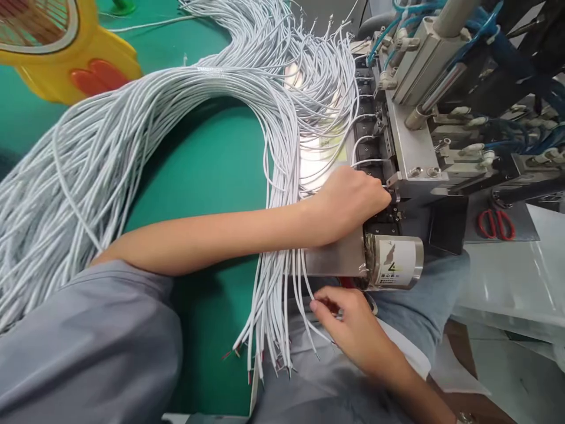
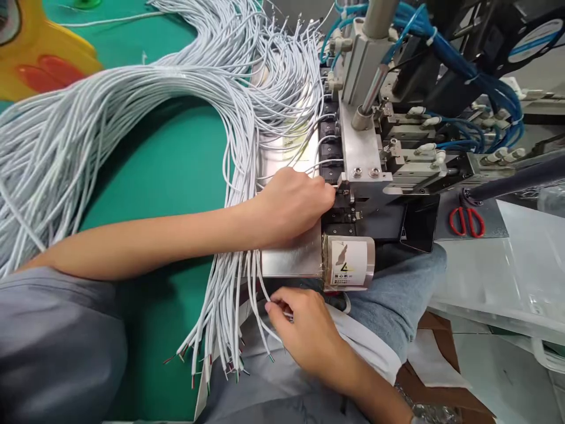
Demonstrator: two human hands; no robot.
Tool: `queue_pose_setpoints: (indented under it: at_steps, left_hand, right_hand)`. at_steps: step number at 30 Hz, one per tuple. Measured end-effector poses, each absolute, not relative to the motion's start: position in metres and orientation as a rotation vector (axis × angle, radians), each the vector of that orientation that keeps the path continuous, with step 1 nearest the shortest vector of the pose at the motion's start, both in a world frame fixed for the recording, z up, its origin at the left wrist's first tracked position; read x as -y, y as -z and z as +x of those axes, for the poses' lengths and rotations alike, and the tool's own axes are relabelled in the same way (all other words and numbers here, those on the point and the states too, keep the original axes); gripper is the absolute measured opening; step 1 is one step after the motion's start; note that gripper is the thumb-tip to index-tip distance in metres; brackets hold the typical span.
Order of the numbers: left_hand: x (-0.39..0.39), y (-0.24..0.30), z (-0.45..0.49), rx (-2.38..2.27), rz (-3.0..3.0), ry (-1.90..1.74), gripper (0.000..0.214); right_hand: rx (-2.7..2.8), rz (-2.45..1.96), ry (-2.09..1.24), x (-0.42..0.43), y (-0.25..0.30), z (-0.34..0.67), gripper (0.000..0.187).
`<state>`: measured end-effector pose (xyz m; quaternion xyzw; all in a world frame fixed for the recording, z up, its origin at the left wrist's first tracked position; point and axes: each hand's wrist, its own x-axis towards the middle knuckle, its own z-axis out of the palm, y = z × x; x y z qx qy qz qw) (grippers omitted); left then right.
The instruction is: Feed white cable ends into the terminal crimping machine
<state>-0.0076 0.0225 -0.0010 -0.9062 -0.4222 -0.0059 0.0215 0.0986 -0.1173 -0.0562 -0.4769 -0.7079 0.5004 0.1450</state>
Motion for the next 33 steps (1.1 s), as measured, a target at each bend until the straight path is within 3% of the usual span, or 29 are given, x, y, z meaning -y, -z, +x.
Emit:
queue_pose_setpoints:
  at_steps: [2, 9, 15, 18, 23, 28, 33]
  left_hand:
    - [-0.018, -0.002, -0.005, 1.224, -2.906, 0.083, 0.021]
    - [-0.004, -0.010, -0.001, 0.720, -3.639, 0.460, 0.025]
    - [-0.011, 0.002, -0.001, 0.693, -3.914, 0.772, 0.017]
    - [-0.011, 0.003, 0.000, 0.697, -3.945, 0.732, 0.020]
    - [-0.006, 0.000, 0.001, 0.792, -3.995, 0.643, 0.024]
    - [-0.001, -0.002, 0.002, 1.132, -4.028, 0.824, 0.023]
    - [-0.004, 0.002, 0.001, 0.987, -3.609, 1.004, 0.024]
  right_hand:
    - [2.005, -1.361, -1.428, 0.115, 0.049, 0.107, 0.020]
    - [1.375, -1.562, -0.999, 0.090, 0.018, 0.160, 0.006]
    - [0.960, -1.183, -1.232, 0.064, 0.029, 0.178, 0.022]
    - [0.945, -1.029, -1.342, 0.063, 0.030, 0.177, 0.027]
    - [1.042, -0.986, -1.372, 0.061, 0.033, 0.173, 0.015]
    - [1.204, -1.100, -1.093, 0.062, 0.032, 0.169, 0.013]
    - [1.406, -1.367, -0.728, 0.064, 0.020, 0.165, 0.009]
